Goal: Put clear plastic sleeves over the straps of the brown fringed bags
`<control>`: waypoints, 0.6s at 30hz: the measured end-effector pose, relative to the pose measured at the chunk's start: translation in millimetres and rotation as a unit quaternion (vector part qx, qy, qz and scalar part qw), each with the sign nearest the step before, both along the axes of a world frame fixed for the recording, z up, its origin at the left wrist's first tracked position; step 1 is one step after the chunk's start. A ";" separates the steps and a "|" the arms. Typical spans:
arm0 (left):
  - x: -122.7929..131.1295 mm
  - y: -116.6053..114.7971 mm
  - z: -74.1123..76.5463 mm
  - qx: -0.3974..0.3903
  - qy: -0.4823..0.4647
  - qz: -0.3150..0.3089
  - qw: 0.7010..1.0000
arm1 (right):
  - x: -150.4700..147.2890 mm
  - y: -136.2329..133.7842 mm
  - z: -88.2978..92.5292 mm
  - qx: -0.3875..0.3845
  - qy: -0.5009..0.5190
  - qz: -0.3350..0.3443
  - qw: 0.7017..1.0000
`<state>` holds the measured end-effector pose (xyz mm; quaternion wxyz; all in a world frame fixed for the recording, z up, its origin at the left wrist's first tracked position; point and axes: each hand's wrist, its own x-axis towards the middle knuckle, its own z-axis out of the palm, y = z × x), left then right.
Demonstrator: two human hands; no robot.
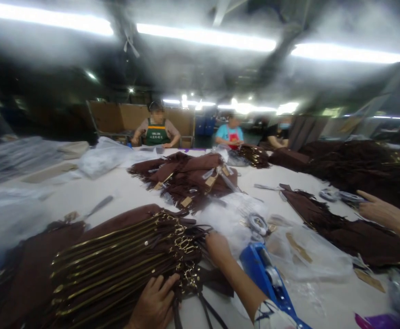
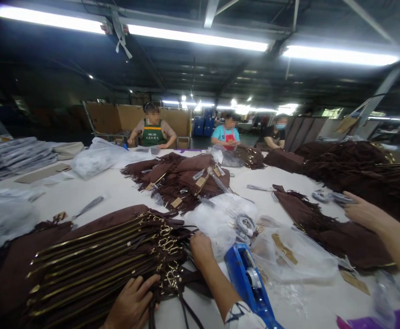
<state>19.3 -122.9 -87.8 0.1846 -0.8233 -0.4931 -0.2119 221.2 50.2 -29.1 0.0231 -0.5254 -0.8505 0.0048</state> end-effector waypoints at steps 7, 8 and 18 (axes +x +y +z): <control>-12.0 2.8 16.8 -0.069 -0.065 -0.009 0.995 | 7.5 34.0 58.6 0.073 0.029 -0.003 0.997; -14.5 2.8 21.0 -0.090 -0.076 -0.011 0.993 | 8.2 36.2 62.1 0.069 0.033 -0.003 0.997; -39.3 8.2 28.2 -0.113 -0.158 -0.023 0.981 | 8.7 -26.9 14.9 -0.091 0.112 0.068 0.987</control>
